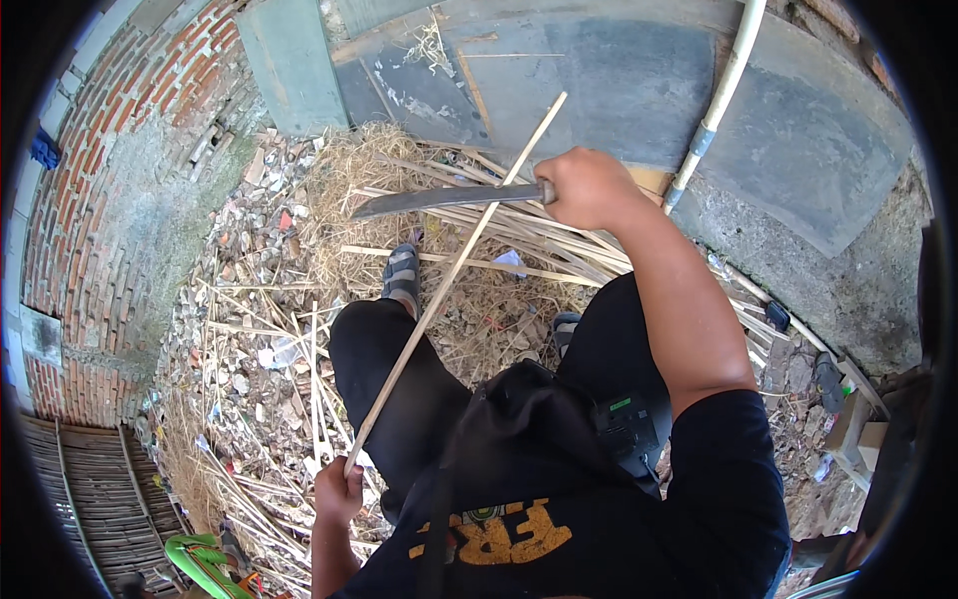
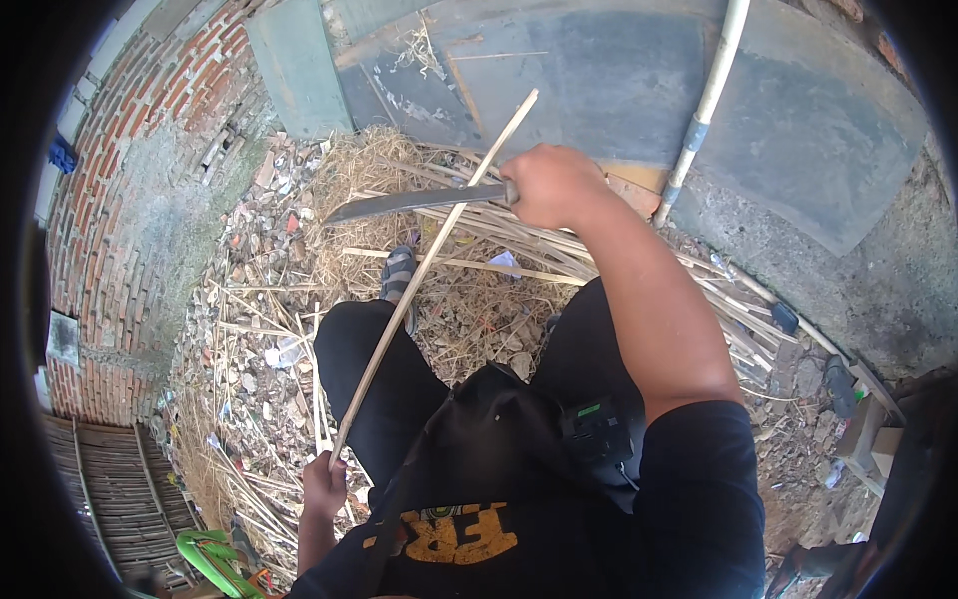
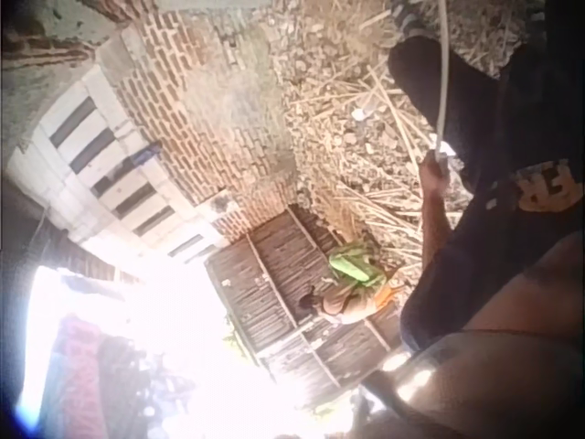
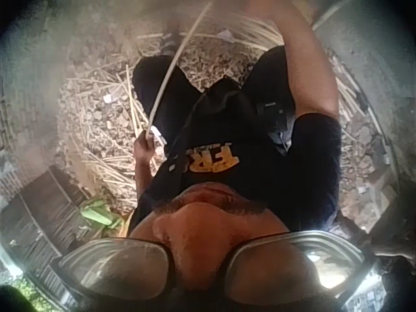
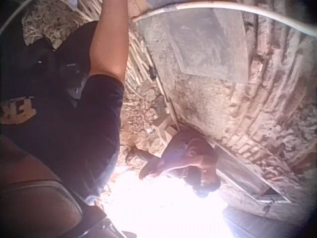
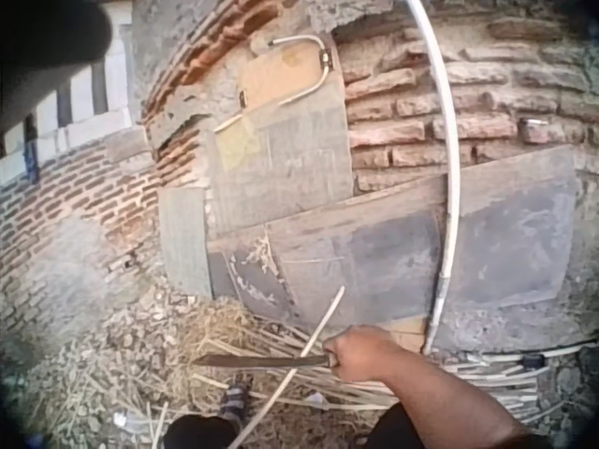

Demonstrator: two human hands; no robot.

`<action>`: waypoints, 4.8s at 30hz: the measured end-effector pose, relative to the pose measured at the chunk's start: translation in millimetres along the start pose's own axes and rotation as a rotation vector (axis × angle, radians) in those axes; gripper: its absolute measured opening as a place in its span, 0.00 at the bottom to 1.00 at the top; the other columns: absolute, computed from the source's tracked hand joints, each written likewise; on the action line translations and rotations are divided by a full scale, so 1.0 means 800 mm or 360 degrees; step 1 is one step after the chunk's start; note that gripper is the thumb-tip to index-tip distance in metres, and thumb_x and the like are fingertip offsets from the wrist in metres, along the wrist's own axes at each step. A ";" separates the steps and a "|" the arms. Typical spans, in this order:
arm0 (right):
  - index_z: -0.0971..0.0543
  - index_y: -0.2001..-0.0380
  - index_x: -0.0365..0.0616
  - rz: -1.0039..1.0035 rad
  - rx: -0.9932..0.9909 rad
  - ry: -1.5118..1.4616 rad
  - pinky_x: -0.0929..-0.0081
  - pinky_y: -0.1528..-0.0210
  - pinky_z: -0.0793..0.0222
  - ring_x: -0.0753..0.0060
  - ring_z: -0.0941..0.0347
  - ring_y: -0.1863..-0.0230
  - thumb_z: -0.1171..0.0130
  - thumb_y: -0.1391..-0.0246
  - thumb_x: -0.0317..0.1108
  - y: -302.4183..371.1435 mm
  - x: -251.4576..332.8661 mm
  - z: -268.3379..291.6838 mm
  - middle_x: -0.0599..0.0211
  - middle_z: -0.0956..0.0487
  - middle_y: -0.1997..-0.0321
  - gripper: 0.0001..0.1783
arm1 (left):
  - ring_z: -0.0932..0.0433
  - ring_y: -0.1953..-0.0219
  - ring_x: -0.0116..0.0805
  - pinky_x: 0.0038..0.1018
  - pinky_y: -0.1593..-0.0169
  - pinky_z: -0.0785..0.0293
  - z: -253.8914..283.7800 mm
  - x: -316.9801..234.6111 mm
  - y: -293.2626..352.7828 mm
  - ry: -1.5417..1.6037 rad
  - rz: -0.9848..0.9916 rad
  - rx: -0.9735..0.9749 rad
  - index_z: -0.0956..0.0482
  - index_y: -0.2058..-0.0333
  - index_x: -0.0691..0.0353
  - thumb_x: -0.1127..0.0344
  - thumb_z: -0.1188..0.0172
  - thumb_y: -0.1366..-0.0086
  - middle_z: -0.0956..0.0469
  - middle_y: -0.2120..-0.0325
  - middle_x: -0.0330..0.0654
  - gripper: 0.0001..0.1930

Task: The person shaves a long bamboo strip using a large knife while sitting on the ground, removing thin shavings to smooth the surface.

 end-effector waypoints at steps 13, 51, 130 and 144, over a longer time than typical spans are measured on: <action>0.16 0.59 0.47 -0.0026 0.0201 0.0066 0.57 0.50 0.24 0.51 0.20 0.56 0.39 0.56 0.33 0.001 0.029 0.003 0.51 0.17 0.60 0.17 | 0.25 0.80 0.57 0.43 0.76 0.34 -0.006 -0.005 -0.001 0.0146 0.0061 0.0079 0.29 0.76 0.64 0.50 0.47 0.28 0.28 0.86 0.52 0.23; 0.15 0.59 0.48 -0.0167 0.0092 -0.0117 0.58 0.50 0.23 0.50 0.19 0.56 0.42 0.54 0.33 -0.008 0.002 0.004 0.52 0.16 0.58 0.17 | 0.26 0.79 0.63 0.46 0.76 0.32 -0.006 -0.025 0.002 -0.0109 -0.0037 -0.0069 0.28 0.74 0.63 0.57 0.47 0.30 0.28 0.85 0.54 0.17; 0.17 0.55 0.50 -0.0246 0.0227 -0.0103 0.57 0.50 0.26 0.51 0.21 0.53 0.35 0.51 0.39 -0.006 -0.036 0.001 0.54 0.17 0.56 0.18 | 0.24 0.81 0.57 0.43 0.76 0.31 0.017 0.019 0.027 0.0018 -0.0012 -0.0032 0.28 0.74 0.62 0.49 0.50 0.29 0.28 0.86 0.51 0.22; 0.18 0.55 0.40 -0.0853 -0.0281 -0.0593 0.60 0.50 0.27 0.49 0.20 0.55 0.34 0.52 0.45 -0.003 -0.130 -0.014 0.48 0.17 0.59 0.24 | 0.28 0.82 0.51 0.40 0.75 0.33 0.011 0.005 0.015 0.0246 0.0078 0.0102 0.27 0.73 0.65 0.45 0.52 0.28 0.29 0.85 0.50 0.26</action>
Point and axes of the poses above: each hand's wrist, its own y-axis away from the middle knuckle, its own z-axis out of the back of the hand, x = y × z, the point moved 5 cm from there along -y, towards the middle knuckle
